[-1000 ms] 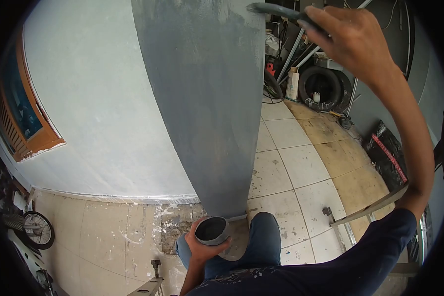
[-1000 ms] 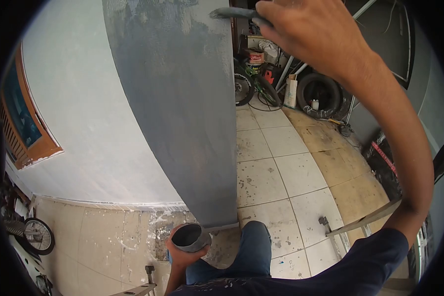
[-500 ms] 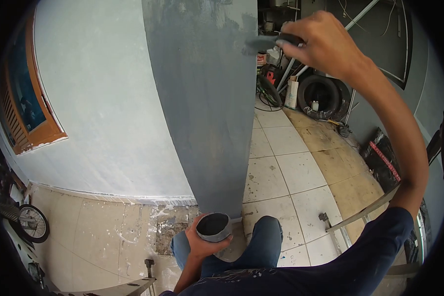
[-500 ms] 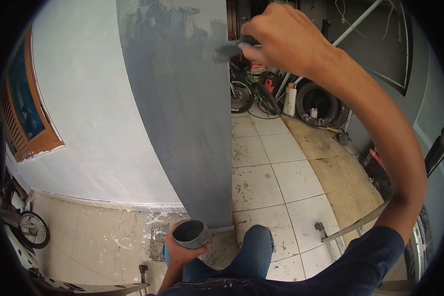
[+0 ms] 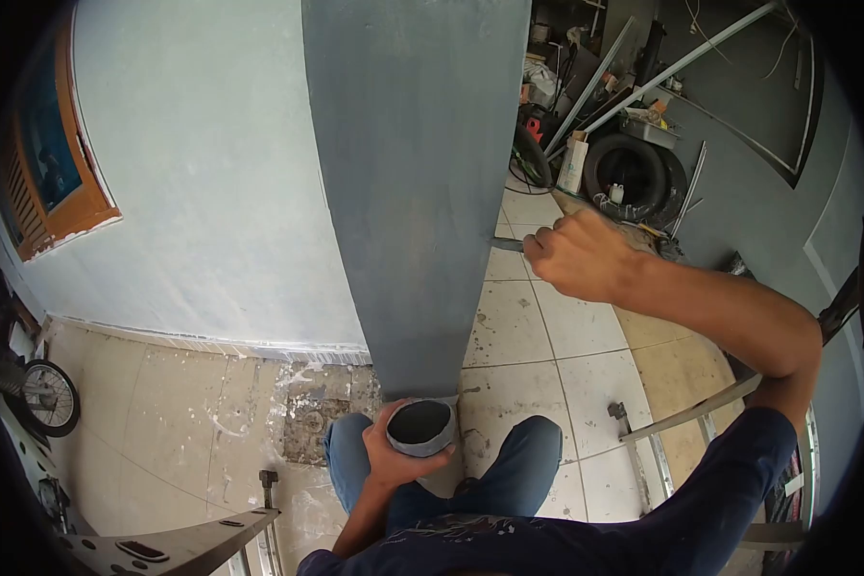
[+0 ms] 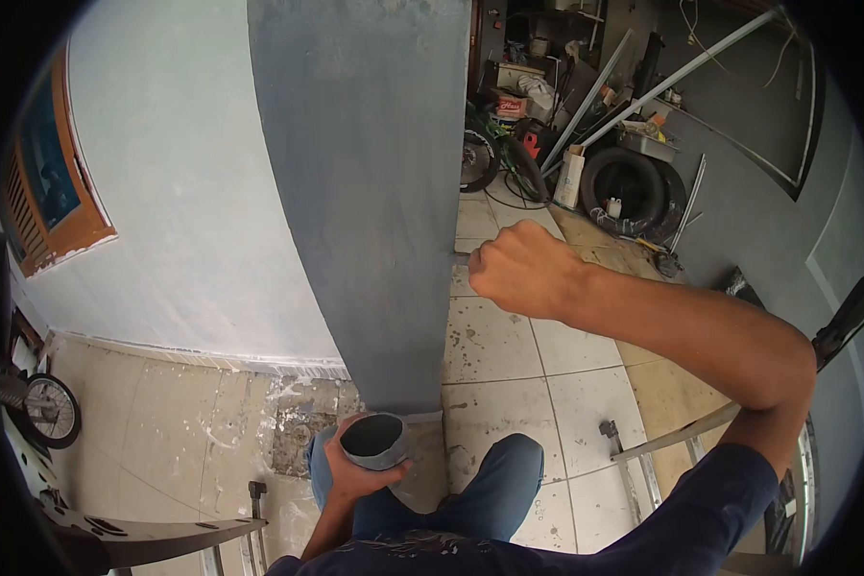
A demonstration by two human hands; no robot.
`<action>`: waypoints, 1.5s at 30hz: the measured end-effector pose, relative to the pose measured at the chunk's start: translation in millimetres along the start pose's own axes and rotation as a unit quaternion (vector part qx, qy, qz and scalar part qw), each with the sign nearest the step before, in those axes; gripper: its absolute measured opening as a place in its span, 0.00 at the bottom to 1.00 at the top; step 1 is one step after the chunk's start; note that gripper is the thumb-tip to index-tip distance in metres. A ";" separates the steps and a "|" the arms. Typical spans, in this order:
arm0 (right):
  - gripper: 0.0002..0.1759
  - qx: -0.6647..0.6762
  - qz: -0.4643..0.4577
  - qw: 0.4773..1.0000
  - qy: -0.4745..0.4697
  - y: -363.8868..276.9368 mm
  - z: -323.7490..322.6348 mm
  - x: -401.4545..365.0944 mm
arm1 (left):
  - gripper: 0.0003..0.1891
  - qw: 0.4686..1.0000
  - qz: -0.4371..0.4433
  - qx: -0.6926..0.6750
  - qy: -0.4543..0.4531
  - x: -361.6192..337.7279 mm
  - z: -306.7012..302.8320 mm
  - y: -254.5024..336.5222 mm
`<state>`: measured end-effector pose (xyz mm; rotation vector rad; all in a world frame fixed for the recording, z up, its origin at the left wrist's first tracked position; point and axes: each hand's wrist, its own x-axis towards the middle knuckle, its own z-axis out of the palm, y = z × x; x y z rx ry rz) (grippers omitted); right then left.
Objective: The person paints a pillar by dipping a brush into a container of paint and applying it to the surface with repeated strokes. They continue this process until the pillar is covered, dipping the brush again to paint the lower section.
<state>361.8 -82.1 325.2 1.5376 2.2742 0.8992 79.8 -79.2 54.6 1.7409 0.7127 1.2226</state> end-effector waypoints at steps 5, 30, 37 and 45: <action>0.05 -0.017 0.041 0.987 0.154 29.3 -44.8 9.4 | 0.40 1.000 0.000 0.014 -0.001 -9.2 2.6 -6.3; 0.16 -0.042 0.028 0.990 0.133 -39.3 76.5 4.2 | 0.42 0.996 -0.019 0.057 0.059 6.4 -6.5 6.9; 0.19 -0.013 0.013 0.988 0.150 -38.0 88.6 8.6 | 0.42 0.994 -0.054 0.067 0.063 16.2 -8.5 -0.7; 0.17 -0.080 0.077 0.959 0.260 42.8 12.0 19.9 | 0.41 0.995 -0.084 0.035 0.034 42.8 -8.3 -15.3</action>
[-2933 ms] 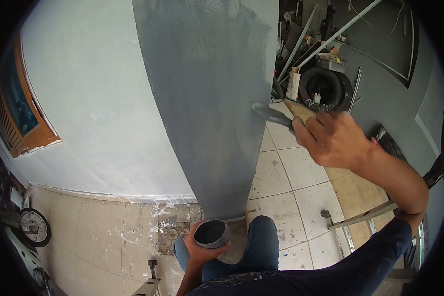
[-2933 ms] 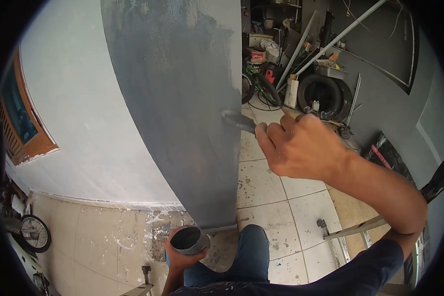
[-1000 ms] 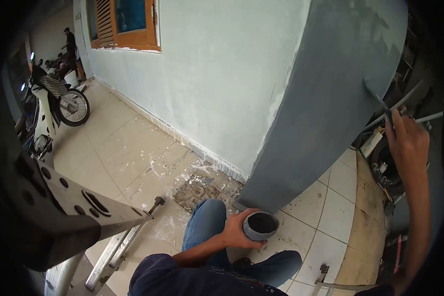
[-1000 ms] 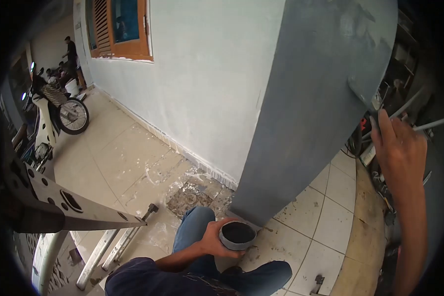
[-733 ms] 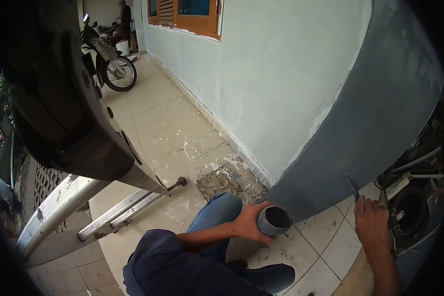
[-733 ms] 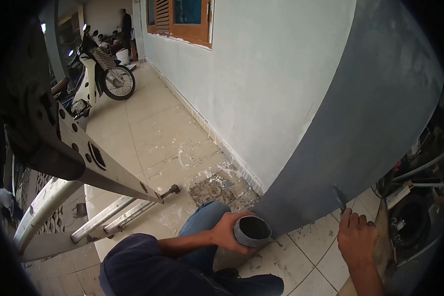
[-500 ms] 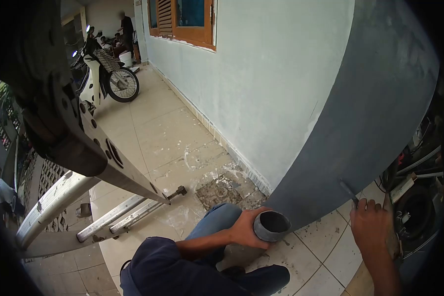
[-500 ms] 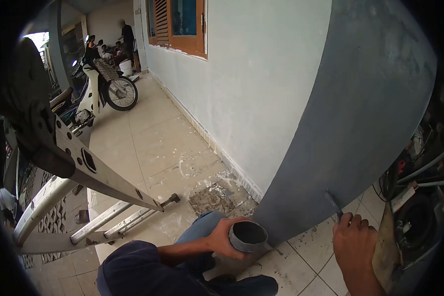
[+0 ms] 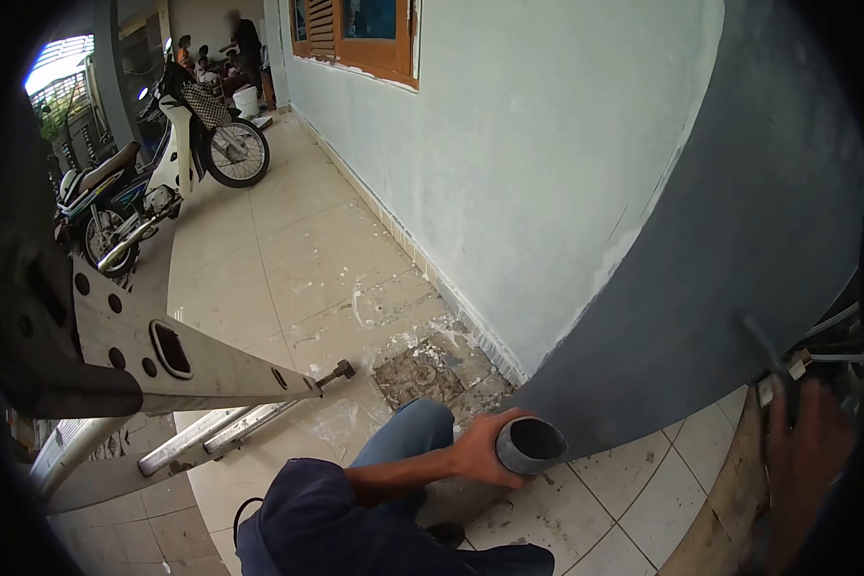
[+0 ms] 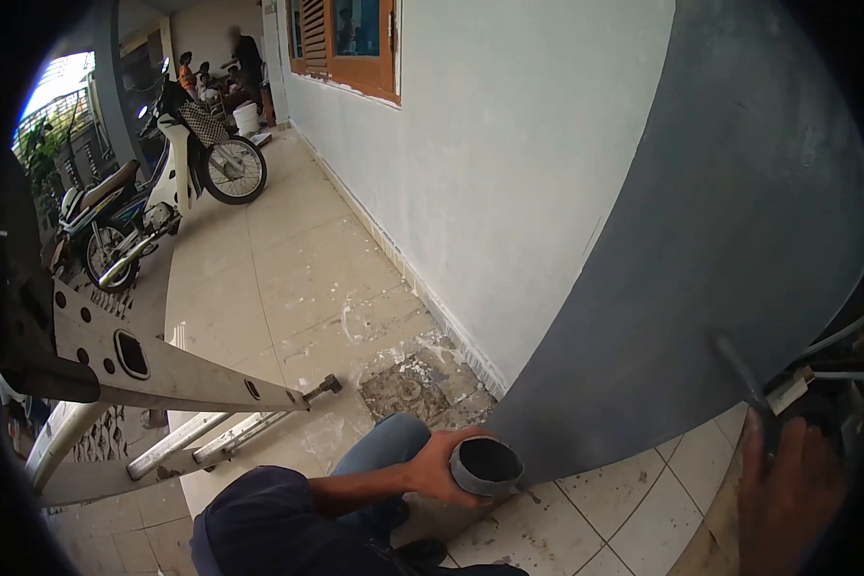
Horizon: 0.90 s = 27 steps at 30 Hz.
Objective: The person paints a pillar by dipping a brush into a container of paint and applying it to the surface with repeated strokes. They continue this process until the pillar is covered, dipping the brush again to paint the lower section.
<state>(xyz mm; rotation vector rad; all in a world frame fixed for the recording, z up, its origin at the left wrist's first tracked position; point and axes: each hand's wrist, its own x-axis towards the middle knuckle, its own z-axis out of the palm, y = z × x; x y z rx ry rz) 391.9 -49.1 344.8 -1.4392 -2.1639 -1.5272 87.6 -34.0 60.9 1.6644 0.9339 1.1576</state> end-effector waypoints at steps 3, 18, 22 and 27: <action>0.20 -0.186 -0.027 0.976 0.108 38.3 -56.7 48.4 | 0.41 1.000 0.022 0.010 -0.002 15.3 2.6 6.3; 0.18 0.021 -0.104 0.994 -0.032 -19.2 6.8 6.0 | 0.41 0.997 0.058 0.042 -0.020 43.1 -11.0 42.6; 0.23 -0.057 -0.070 0.991 0.104 26.4 -22.9 64.9 | 0.41 0.997 0.047 0.024 -0.048 46.4 1.3 41.1; 0.17 -0.111 -0.085 0.923 0.359 132.6 -61.2 141.0 | 0.41 0.996 0.074 -0.023 -0.034 55.5 10.6 36.4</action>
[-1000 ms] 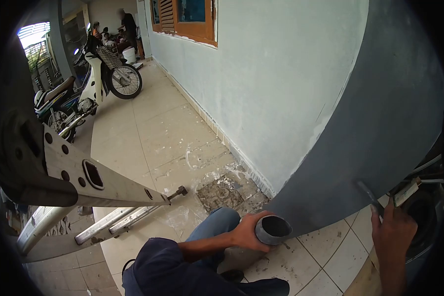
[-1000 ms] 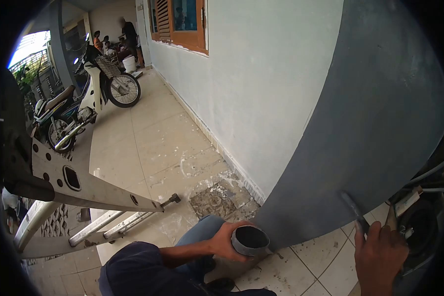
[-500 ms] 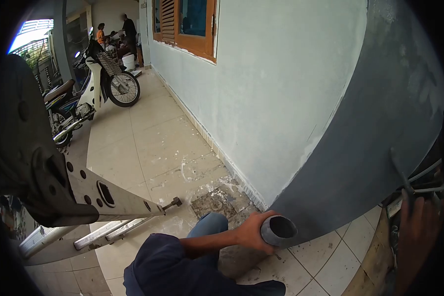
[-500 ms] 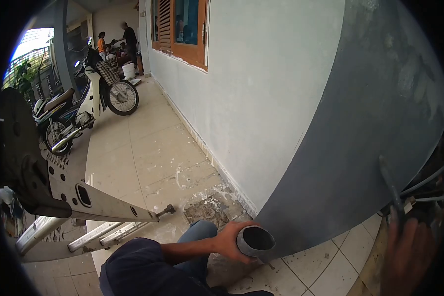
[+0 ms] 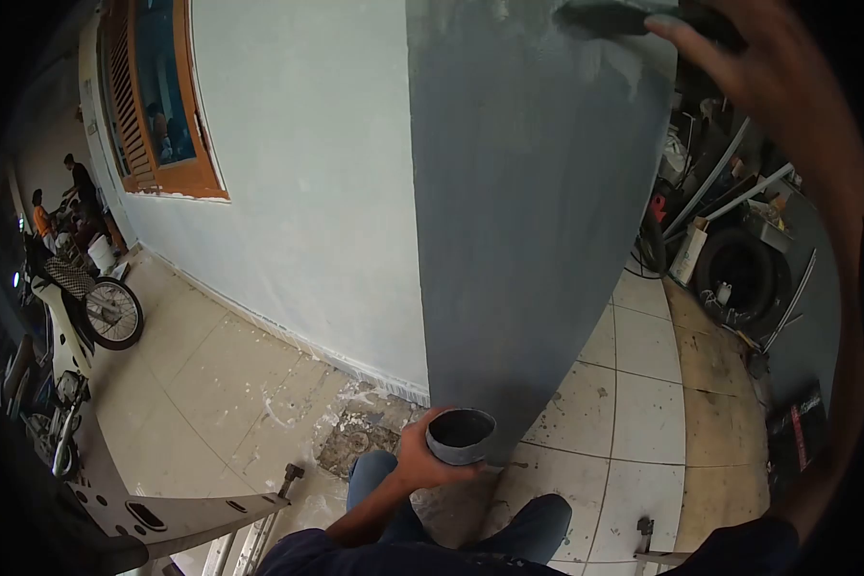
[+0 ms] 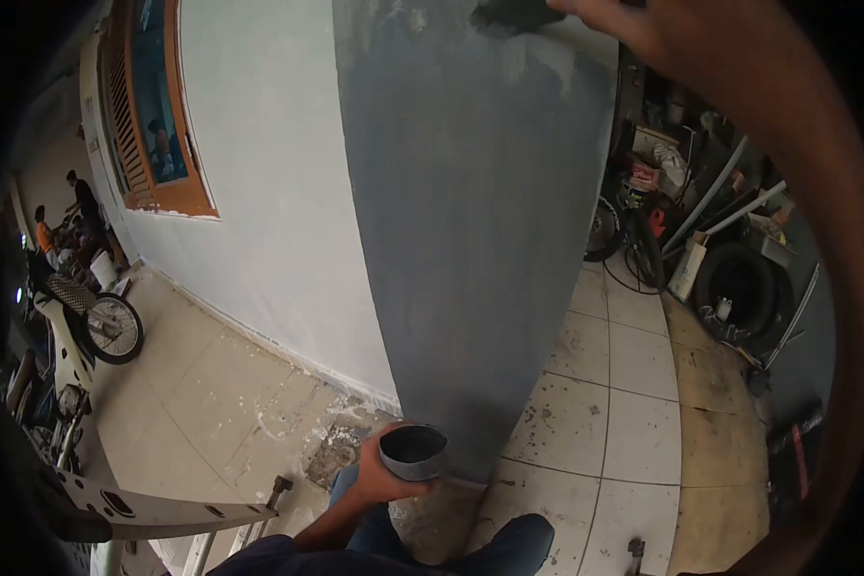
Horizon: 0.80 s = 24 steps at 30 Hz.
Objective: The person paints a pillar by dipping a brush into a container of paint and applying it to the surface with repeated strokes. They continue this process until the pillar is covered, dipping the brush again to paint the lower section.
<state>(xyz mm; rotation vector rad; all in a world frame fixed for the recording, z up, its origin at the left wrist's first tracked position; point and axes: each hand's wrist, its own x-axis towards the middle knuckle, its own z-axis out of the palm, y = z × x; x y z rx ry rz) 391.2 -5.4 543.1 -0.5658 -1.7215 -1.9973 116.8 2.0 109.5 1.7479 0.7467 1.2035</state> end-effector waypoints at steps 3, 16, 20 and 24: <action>0.23 0.051 0.122 0.950 -0.283 116.3 -32.5 39.2 | 0.40 1.000 0.018 0.002 -0.004 4.5 0.2 -2.9; 0.14 -0.123 -0.010 0.972 -0.202 -11.2 -47.8 40.2 | 0.36 1.000 0.003 0.030 0.000 4.6 -6.8 -5.7; 0.21 -0.252 0.018 0.963 -0.091 27.3 -24.3 66.2 | 0.34 1.000 0.000 0.016 0.009 -2.8 -4.9 -3.2; 0.18 -0.262 0.037 0.933 -0.243 8.7 -20.7 77.5 | 0.39 0.999 0.015 0.031 -0.002 -6.8 -10.3 -1.8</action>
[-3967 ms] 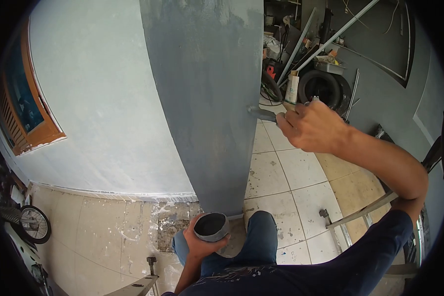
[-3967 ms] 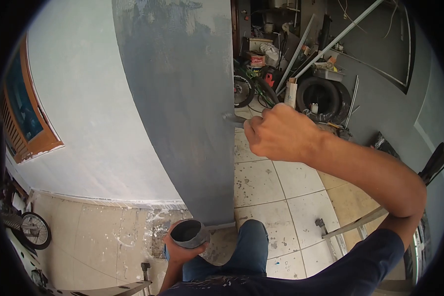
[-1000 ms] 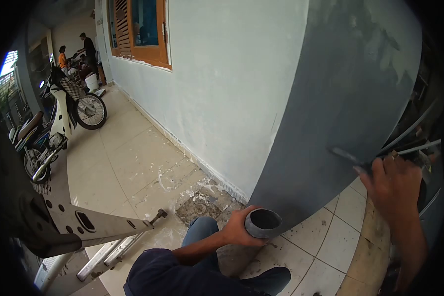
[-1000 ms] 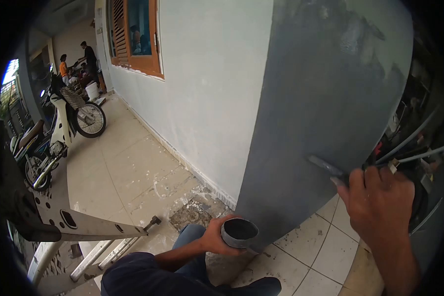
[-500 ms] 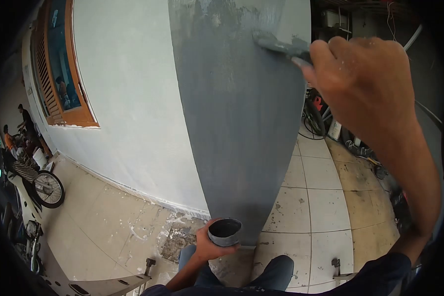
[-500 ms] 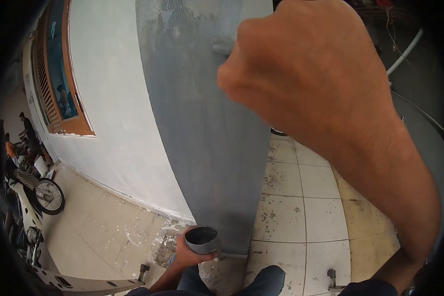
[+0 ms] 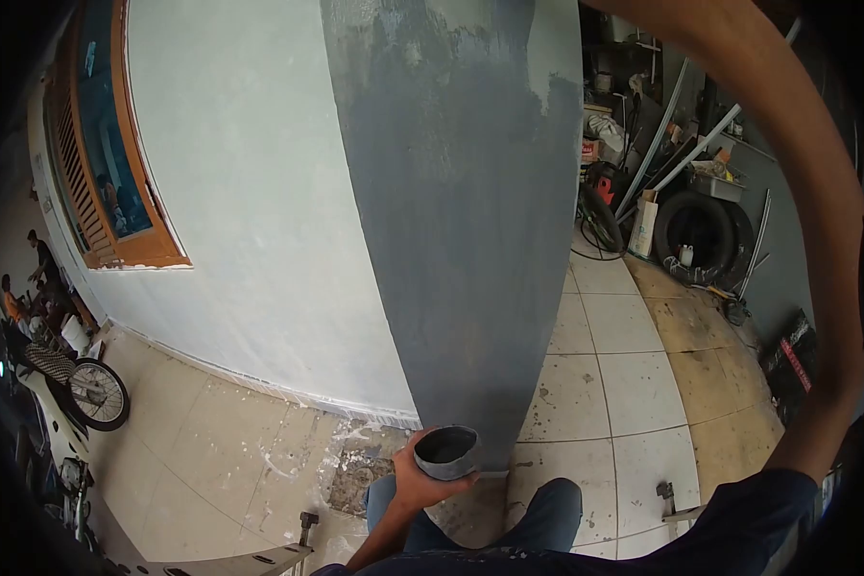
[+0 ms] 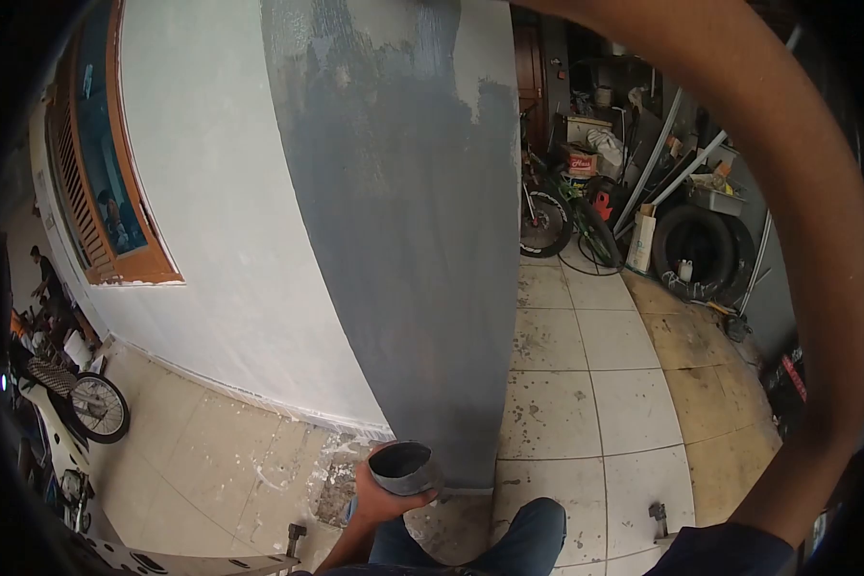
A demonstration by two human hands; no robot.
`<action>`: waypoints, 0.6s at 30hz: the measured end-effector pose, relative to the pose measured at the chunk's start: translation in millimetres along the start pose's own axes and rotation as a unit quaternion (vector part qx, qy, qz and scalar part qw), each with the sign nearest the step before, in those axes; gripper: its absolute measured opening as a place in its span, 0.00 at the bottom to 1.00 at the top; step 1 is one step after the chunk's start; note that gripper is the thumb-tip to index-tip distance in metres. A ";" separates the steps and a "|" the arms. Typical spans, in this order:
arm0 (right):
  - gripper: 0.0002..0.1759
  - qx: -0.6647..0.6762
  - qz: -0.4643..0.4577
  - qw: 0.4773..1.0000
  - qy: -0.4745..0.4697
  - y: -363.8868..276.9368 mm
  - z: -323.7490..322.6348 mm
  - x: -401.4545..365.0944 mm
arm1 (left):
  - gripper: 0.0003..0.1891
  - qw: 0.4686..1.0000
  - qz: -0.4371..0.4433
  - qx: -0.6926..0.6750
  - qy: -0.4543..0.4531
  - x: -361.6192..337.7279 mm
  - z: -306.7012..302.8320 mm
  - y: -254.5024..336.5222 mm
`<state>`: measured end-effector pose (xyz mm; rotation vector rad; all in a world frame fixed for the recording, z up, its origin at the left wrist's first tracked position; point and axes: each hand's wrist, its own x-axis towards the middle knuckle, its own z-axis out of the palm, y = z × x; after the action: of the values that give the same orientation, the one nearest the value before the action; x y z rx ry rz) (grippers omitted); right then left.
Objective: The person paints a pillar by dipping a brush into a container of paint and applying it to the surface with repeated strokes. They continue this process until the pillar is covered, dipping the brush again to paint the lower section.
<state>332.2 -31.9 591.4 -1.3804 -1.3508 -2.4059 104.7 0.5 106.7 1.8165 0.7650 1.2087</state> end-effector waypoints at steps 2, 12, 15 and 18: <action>0.16 0.086 -0.109 0.988 -0.064 -25.5 -18.5 -15.0 | 0.39 1.000 0.000 -0.010 0.006 -1.2 -1.1 5.5; 0.16 0.062 -0.053 0.996 0.045 -11.1 -32.5 21.7 | 0.37 0.999 -0.010 -0.031 0.020 -3.0 -3.6 6.1; 0.15 0.073 -0.037 0.995 0.055 -7.0 -25.8 38.1 | 0.37 0.999 -0.010 -0.048 0.021 -6.7 -4.8 14.4; 0.14 0.156 -0.152 0.967 -0.132 -27.3 -56.2 27.9 | 0.36 1.000 -0.006 -0.022 0.002 -8.6 -8.2 12.7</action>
<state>265.8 -45.1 581.4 -1.5368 -2.0400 -2.0882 94.7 -10.4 115.7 1.7721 0.7445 1.2132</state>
